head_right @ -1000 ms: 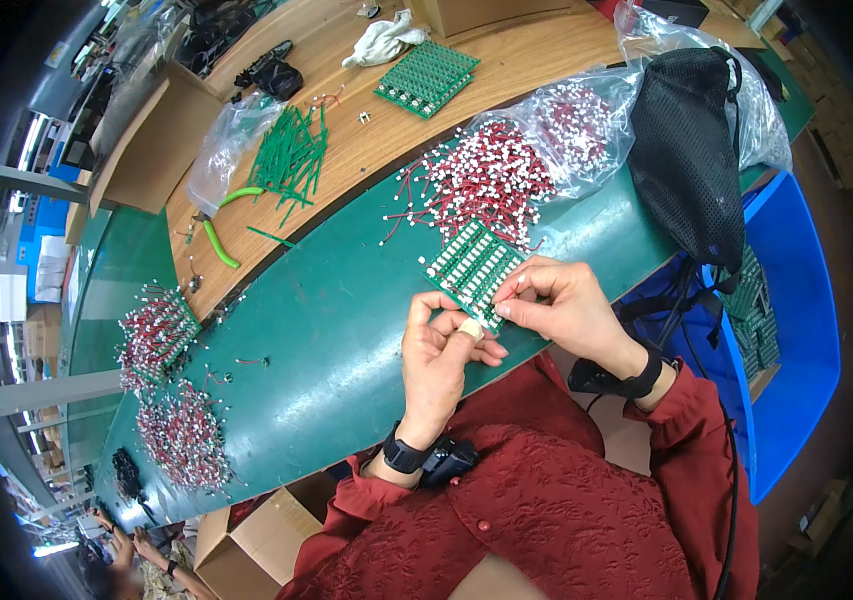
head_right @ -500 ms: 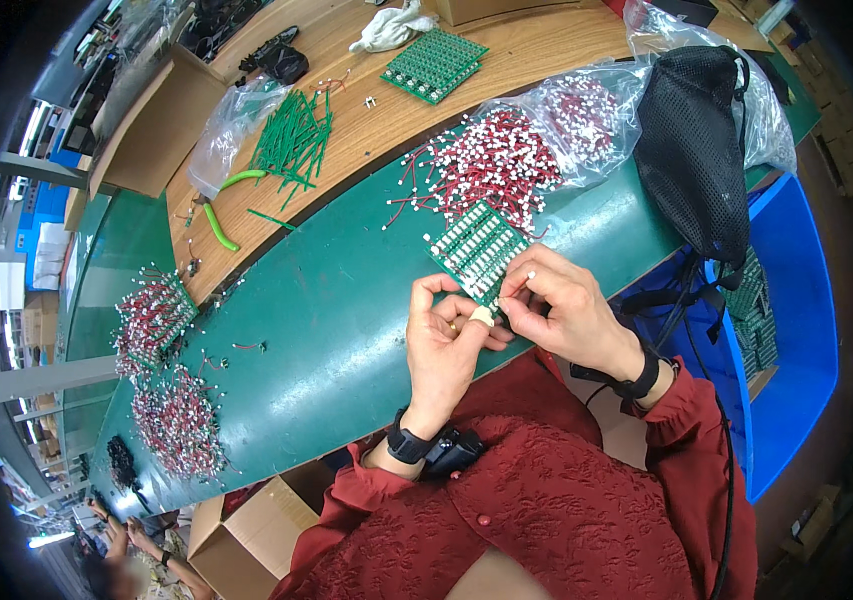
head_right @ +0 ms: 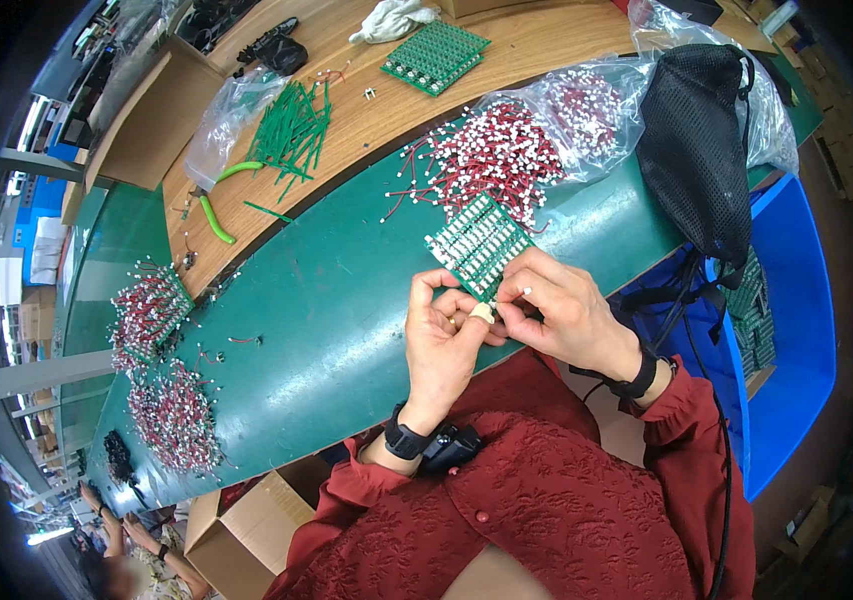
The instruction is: The person inserts red and white LED components into a green perforated circuit board by hand. They pick LEDs from piles on the table and place them into holes on the board, working across multiple rows.
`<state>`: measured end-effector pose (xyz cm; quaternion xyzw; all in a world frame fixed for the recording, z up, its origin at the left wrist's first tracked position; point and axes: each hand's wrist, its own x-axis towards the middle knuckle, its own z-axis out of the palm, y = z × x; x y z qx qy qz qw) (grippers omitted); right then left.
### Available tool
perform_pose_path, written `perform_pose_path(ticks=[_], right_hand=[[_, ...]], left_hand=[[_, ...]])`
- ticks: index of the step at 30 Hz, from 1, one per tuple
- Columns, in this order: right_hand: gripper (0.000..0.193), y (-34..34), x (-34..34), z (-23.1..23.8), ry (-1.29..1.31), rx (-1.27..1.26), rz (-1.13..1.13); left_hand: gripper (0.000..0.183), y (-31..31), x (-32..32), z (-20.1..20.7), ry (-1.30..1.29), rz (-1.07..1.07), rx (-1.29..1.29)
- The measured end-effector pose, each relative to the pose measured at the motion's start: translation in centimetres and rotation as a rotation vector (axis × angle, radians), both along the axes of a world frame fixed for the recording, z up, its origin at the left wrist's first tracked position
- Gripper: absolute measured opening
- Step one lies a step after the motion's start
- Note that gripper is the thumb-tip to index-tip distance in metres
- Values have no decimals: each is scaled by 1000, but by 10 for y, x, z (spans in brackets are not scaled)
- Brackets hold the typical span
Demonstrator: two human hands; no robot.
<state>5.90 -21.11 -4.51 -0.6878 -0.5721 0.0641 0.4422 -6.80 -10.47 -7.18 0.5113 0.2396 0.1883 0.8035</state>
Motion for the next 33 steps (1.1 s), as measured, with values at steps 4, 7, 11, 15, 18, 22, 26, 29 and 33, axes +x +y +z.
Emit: perform_pose_path(ticks=[4,7,11,15,18,22,26,29,33], right_hand=[[19,0,-1,3,-121,-23,11],[20,0,-1,6,-187,-60,21],[21,-1,0,11,-173,-108,45],[20,0,0,15,-160,-134,65],[17,-2,-5,20,-277,-223,77],[16,-1,-17,22,-492,-307,87],[18,2,-25,18,-697,-320,76],[17,1,-25,19,-681,-308,71],[14,-6,-15,32,-453,-200,70]], left_hand=[[37,0,0,0,-7,6,-30],[38,1,1,1,2,-5,-5],[36,3,1,4,22,-28,-79],[30,8,2,8,45,-71,-124],[26,9,2,8,50,-80,-120],[26,6,2,2,9,-37,-106],[26,7,2,-7,129,-46,144],[26,7,4,-6,106,-40,144],[29,8,-3,10,-4,-34,-121]])
